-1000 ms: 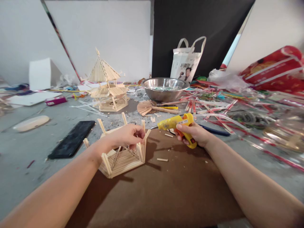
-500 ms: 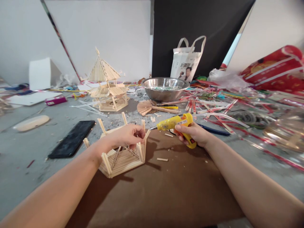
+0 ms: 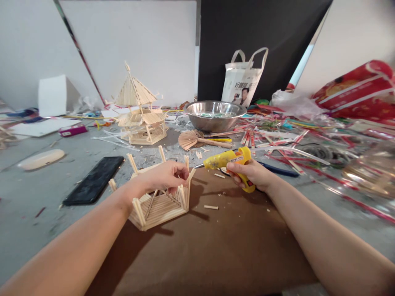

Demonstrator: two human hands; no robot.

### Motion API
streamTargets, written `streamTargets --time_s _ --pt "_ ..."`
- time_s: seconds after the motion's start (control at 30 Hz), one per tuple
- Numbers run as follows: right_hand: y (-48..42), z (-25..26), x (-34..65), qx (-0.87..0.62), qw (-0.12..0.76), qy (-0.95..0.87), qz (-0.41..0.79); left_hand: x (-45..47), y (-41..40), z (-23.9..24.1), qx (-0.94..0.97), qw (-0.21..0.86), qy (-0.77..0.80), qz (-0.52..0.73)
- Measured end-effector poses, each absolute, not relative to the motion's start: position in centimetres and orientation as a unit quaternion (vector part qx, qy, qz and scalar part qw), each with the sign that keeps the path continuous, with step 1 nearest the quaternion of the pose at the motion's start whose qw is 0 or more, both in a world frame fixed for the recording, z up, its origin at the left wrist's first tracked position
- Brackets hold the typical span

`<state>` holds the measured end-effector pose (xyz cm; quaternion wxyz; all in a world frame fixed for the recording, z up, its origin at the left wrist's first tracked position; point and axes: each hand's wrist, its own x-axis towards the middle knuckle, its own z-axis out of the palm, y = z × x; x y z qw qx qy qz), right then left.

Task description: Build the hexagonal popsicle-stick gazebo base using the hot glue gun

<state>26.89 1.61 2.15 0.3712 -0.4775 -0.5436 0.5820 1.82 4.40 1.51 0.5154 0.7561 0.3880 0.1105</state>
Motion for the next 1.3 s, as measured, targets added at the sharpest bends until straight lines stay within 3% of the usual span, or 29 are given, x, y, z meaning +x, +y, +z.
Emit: streamTargets --time_s 0.63,1.3 --pt "2.0 1.6 27.2 -0.429 0.394 -0.564 0.586 1.8 4.3 1.9 0.753 0.510 0.404 0.100" --pt "2.3 1.0 26.6 -0.533 0.409 -0.603 0.430 1.8 4.5 1.5 0.763 0.506 0.387 0.107"
